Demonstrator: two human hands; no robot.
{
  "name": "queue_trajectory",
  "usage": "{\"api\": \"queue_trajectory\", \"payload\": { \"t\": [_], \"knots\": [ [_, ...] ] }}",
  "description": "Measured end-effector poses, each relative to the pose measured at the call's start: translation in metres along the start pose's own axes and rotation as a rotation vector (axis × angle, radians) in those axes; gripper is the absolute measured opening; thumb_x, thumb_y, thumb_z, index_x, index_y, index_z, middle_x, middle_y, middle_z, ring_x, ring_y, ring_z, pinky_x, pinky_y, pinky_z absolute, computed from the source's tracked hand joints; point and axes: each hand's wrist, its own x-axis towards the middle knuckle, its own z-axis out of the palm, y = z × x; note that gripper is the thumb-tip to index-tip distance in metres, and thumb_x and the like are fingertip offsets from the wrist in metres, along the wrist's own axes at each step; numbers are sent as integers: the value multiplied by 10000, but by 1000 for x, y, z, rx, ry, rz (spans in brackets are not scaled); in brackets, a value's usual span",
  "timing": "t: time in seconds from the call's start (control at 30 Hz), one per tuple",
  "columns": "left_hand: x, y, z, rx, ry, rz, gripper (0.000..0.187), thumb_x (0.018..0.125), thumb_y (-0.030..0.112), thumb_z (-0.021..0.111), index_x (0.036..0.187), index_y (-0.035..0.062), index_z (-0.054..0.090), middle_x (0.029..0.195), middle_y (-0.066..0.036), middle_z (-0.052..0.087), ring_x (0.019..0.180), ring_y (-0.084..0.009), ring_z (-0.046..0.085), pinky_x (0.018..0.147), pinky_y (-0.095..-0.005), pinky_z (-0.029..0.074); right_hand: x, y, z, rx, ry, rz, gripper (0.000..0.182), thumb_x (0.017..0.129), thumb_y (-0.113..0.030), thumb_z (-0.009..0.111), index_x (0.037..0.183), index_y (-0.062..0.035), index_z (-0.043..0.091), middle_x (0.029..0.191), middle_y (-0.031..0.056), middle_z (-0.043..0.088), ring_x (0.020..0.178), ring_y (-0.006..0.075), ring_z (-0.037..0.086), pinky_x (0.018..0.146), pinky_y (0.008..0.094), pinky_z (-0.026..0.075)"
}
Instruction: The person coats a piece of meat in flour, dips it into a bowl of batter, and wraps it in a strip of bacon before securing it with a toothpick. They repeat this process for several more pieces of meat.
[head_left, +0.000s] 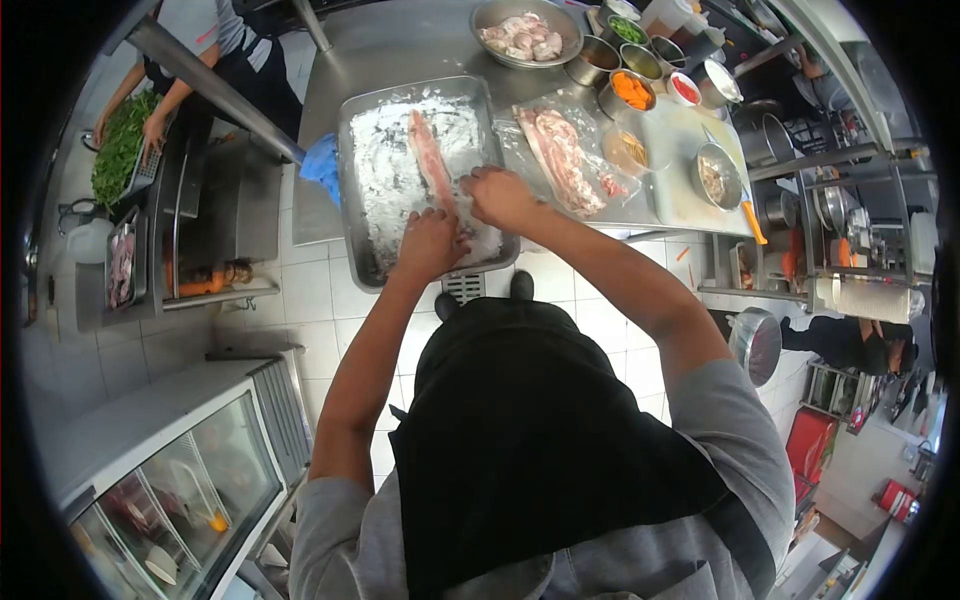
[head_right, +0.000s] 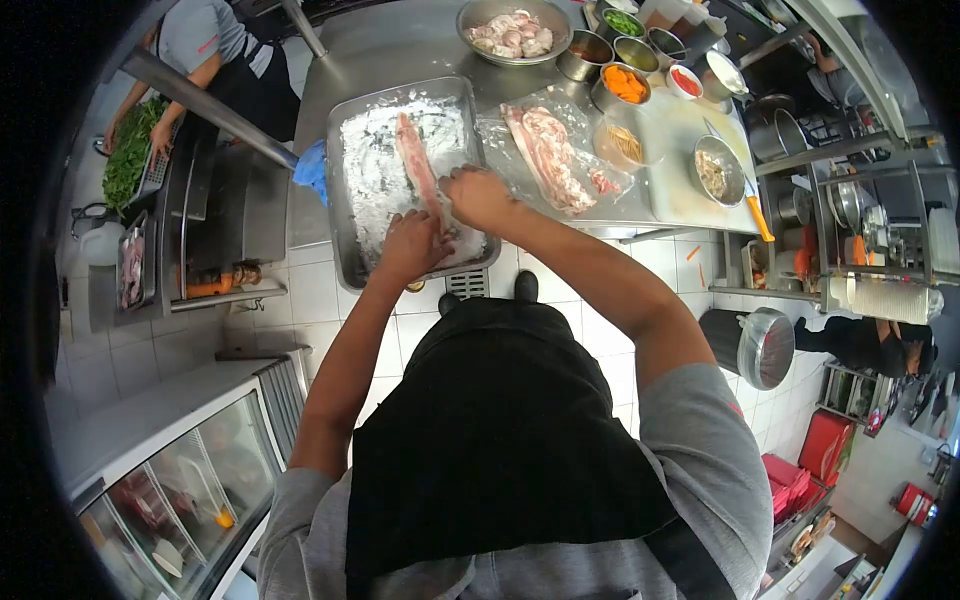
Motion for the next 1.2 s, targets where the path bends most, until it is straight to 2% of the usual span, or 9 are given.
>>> {"api": "queue_trajectory", "payload": {
  "t": [0.27, 0.37, 0.5, 0.57, 0.67, 0.77, 0.87, 1.07, 1.2],
  "knots": [
    [8, -2, 6, 10, 88, 48, 149, 750, 143, 712, 841, 30, 676, 855, -163, 682, 793, -377, 662, 753, -489, 518, 8, -7, 39, 375, 134, -127, 207, 773, -107, 676, 973, -72, 637, 958, 153, 608, 932, 362, 632, 808, 471, 513],
    [4, -6, -2, -272, 107, -56, 146, 740, 117, 700, 830, 6, 674, 864, -194, 685, 811, -386, 661, 739, -468, 522, 11, -5, 43, 364, 99, -161, 187, 760, -123, 682, 938, -68, 692, 975, 158, 627, 1005, 350, 634, 875, 441, 521],
    [15, -25, -7, -488, 69, -230, 168, 783, 128, 694, 881, -8, 698, 816, -184, 690, 722, -266, 663, 674, -399, 509, 10, -2, 30, 402, -25, -166, 144, 783, -111, 660, 902, -42, 701, 1003, 173, 632, 997, 355, 633, 885, 447, 511],
    [23, -35, -5, -613, 59, -293, 160, 806, 134, 709, 857, -18, 696, 804, -151, 701, 660, -194, 644, 643, -353, 498, 9, -3, 34, 515, 115, -197, 136, 789, -123, 661, 879, -33, 708, 978, 192, 651, 954, 373, 642, 859, 470, 511],
    [32, -54, 7, -760, -11, -378, 204, 809, 130, 716, 948, -19, 708, 899, -170, 729, 759, -241, 700, 689, -357, 528, 23, -1, 56, 460, 122, -87, 151, 776, -150, 687, 871, -33, 707, 919, 199, 669, 895, 391, 654, 837, 476, 516],
    [30, -54, 3, -729, 392, -263, 249, 806, 23, 708, 1049, -15, 674, 957, -166, 708, 796, -265, 699, 742, -366, 540, 26, 0, 58, 441, 116, -54, 149, 771, -127, 692, 890, -39, 685, 893, 169, 677, 882, 368, 659, 823, 461, 524],
    [15, -44, -13, -553, 405, -199, 283, 794, 36, 730, 1063, -13, 655, 1032, -151, 673, 868, -246, 676, 752, -336, 529, 27, 2, 44, 416, 13, -58, 232, 776, -183, 712, 947, -30, 677, 917, 200, 689, 894, 397, 664, 834, 476, 523],
    [4, -25, -12, -399, 143, 87, 313, 757, 26, 723, 1059, -5, 648, 1103, -171, 626, 1085, -378, 570, 954, -425, 466, 25, -6, 42, 540, 75, 142, 261, 789, -150, 715, 1011, -41, 630, 919, 197, 698, 903, 394, 667, 831, 483, 519],
    [13, -34, -4, -308, 128, 121, 317, 703, -9, 673, 1019, -13, 651, 1059, -187, 615, 1082, -383, 544, 941, -458, 457, 16, -7, 29, 527, 42, 55, 302, 782, -139, 722, 1051, -46, 620, 954, 207, 678, 952, 399, 648, 854, 481, 514]
  ]
}}
